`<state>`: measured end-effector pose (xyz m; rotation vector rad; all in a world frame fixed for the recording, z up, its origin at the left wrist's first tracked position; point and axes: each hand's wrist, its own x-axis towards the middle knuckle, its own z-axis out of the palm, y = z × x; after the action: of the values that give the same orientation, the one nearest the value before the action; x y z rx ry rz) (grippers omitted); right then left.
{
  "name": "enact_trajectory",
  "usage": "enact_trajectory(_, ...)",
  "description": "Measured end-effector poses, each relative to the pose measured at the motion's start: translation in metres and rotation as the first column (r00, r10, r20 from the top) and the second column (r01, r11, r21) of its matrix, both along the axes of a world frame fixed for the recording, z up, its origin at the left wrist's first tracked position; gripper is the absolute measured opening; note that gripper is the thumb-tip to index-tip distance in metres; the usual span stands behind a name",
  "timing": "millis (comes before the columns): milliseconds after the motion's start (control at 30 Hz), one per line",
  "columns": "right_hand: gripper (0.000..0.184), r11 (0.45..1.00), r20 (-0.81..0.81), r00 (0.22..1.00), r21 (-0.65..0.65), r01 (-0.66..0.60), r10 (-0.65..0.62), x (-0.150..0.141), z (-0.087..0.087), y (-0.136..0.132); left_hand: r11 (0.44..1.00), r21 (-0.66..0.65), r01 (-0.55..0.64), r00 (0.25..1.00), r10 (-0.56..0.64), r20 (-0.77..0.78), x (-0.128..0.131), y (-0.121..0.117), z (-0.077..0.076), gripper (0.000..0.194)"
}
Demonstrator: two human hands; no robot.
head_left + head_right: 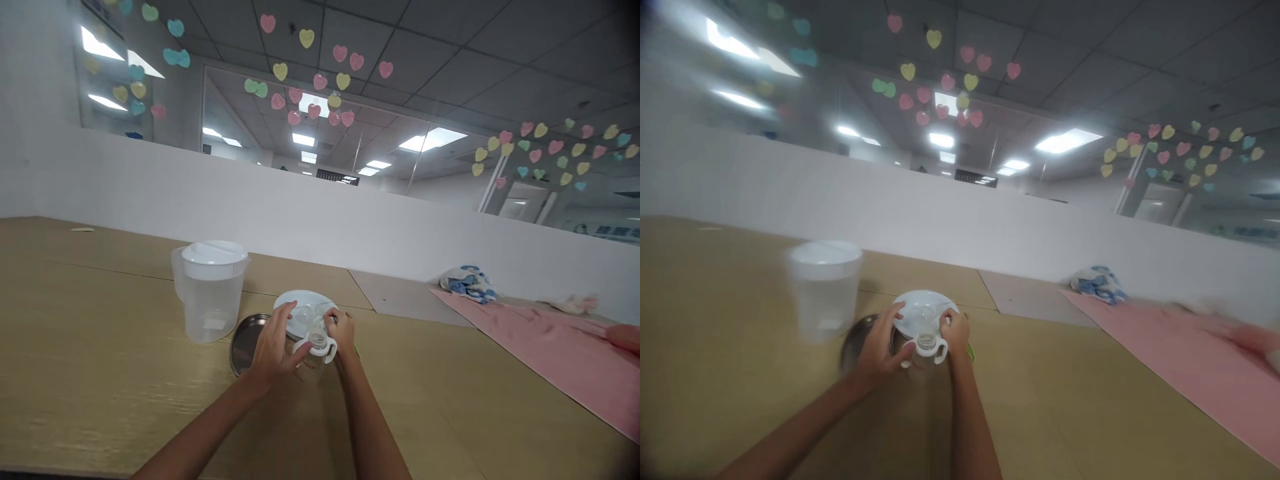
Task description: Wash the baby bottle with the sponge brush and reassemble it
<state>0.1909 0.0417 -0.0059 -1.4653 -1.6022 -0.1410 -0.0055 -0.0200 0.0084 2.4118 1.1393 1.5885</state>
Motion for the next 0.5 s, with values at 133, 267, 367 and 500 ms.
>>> enact_trajectory(133, 0.021, 1.0, -0.02, 0.999, -0.01, -0.029, 0.028, 0.003, 0.0, 0.004, 0.936, 0.228, -0.269, 0.96, 0.242, 0.142, -0.058, 0.013, 0.004, 0.057)
enact_trajectory(267, 0.024, 0.992, -0.171, 0.985, 0.126, -0.002, 0.023, 0.006, 0.024, -0.002, 0.844, 0.212, -0.493, 0.835, 0.389, 0.39, -0.122, 0.03, 0.002, 0.07)
enact_trajectory(367, 0.025, 0.904, -0.314, 0.949, 0.398, 0.157, -0.027, 0.012, 0.04, -0.037, 0.862, 0.145, -0.486, 0.814, 0.385, 0.436, -0.148, 0.044, -0.003, 0.083)
enact_trajectory(500, 0.026, 0.669, -0.359, 0.884, 0.581, 0.463, -0.3, 0.017, 0.012, -0.141, 0.931, 0.033, -0.365, 0.859, 0.322, 0.398, -0.154, 0.052, -0.008, 0.095)
